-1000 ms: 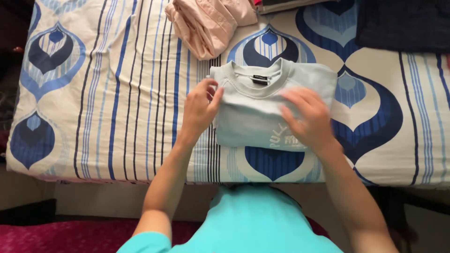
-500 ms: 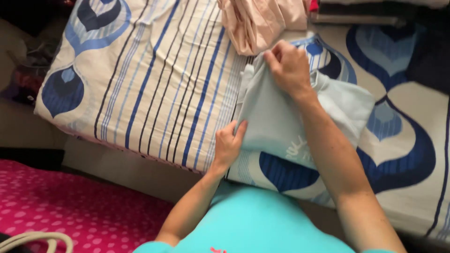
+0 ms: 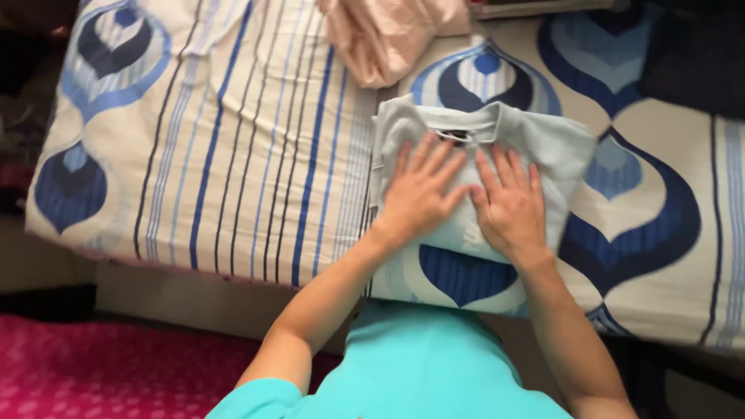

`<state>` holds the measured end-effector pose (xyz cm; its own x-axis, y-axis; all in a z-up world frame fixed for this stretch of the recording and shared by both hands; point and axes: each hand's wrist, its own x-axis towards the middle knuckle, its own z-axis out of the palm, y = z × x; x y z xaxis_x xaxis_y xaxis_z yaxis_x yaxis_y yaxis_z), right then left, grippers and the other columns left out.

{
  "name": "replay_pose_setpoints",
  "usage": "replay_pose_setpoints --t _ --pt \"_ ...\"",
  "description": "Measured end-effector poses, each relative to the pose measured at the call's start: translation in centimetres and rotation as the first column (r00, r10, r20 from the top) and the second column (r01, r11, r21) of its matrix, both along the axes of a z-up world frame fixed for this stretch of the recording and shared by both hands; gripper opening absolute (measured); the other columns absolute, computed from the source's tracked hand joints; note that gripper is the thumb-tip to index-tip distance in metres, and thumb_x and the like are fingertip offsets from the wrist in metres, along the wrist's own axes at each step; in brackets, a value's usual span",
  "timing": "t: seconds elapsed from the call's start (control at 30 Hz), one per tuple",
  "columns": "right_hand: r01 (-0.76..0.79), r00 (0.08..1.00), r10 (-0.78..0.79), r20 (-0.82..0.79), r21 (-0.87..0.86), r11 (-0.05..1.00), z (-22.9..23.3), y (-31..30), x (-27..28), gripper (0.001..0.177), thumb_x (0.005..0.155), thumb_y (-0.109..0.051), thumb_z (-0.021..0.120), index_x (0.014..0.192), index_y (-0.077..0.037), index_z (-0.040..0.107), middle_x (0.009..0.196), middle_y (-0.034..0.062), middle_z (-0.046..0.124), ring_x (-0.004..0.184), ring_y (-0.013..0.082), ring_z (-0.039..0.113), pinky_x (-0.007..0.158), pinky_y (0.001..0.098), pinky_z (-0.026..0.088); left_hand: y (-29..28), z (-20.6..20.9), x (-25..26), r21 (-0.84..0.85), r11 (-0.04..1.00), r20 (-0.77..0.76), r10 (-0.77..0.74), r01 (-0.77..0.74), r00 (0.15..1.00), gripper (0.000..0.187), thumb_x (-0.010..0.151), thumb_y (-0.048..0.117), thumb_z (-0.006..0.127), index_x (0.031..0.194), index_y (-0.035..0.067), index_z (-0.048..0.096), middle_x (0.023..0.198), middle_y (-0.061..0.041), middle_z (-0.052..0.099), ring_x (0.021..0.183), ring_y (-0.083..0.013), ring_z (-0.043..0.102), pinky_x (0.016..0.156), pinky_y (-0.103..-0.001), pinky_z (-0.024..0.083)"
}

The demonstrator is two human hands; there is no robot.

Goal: Folding several items of clothing on a bed, including a hoodie and a button-down shirt.

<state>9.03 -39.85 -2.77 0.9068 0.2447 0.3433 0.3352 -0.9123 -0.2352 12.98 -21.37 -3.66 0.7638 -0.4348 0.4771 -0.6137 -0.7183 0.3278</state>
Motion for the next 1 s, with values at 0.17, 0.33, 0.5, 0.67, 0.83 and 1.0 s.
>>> replay_pose_setpoints --t 0.17,0.33,0.5,0.67,0.83,1.0 --pt "0.21 0.975 -0.209 -0.071 0.002 0.978 -0.7 -1.7 1.0 0.06 0.106 -0.046 0.043 0.155 -0.013 0.049 0.164 0.0135 0.039 0.154 0.0323 0.027 0.124 0.0594 0.007 2.0 -1.4 2.2 0.038 0.999 -0.126 0.043 -0.038 0.991 0.061 0.098 0.054 0.054 0.151 0.023 0.051 0.166 -0.01 0.032 0.156 -0.0324 0.019 0.126 -0.059 0.01" --pt "0.255 0.963 -0.251 -0.097 0.036 0.966 -1.2 -2.8 1.4 0.064 0.107 -0.047 0.041 0.158 -0.01 0.044 0.167 0.0146 0.034 0.156 0.0322 0.023 0.123 0.0595 0.002 3.5 -1.8 2.0 0.092 0.992 -0.086 0.09 -0.082 0.992 0.069 0.103 0.053 0.05 0.162 0.018 0.041 0.169 -0.004 0.03 0.158 -0.0286 0.014 0.124 -0.063 0.001" --pt "0.237 0.968 -0.223 -0.114 0.121 0.964 -1.2 -4.5 -0.3 0.061 0.106 -0.043 0.048 0.157 -0.008 0.046 0.168 0.0162 0.033 0.158 0.0326 0.02 0.126 0.0581 0.005 5.5 -1.9 -0.8 0.103 0.994 0.013 0.017 -0.018 1.0 0.06 0.107 0.042 0.06 0.162 0.023 0.044 0.173 -0.004 0.031 0.162 -0.0285 0.022 0.132 -0.056 0.009" --pt "0.376 0.923 -0.375 -0.091 0.432 0.82 -4.1 -6.3 -4.4 0.066 0.1 -0.028 0.064 0.158 -0.003 0.043 0.166 0.026 0.032 0.155 0.0399 0.028 0.125 0.047 0.028 7.0 -2.5 -1.8 -0.473 0.856 -0.334 0.045 -0.209 0.941 0.085 0.089 0.035 0.078 0.157 0.005 0.038 0.165 -0.027 0.029 0.153 -0.0383 0.031 0.125 -0.046 0.025" --pt "0.416 0.905 -0.401 -0.143 0.497 0.761 -3.8 -6.2 -5.3 0.071 0.095 -0.023 0.07 0.157 -0.003 0.043 0.157 0.0274 0.047 0.147 0.0404 0.046 0.119 0.0399 0.039 6.7 -1.2 -0.4 -0.576 0.798 -0.434 -0.115 -0.177 0.893 0.094 0.082 0.029 0.087 0.158 0.001 0.039 0.152 -0.024 0.051 0.142 -0.0343 0.052 0.12 -0.037 0.039" --pt "0.402 0.91 -0.176 -0.376 0.693 0.599 -2.3 -6.7 -3.2 0.086 0.088 -0.024 0.075 0.161 -0.008 0.033 0.151 0.0224 0.053 0.139 0.0247 0.052 0.113 0.0316 0.038 5.7 0.3 0.2 -0.607 0.73 -0.604 -0.166 -0.314 0.78 0.107 0.069 0.032 0.091 0.157 0.004 0.037 0.15 -0.019 0.054 0.133 -0.0265 0.058 0.108 -0.033 0.047"
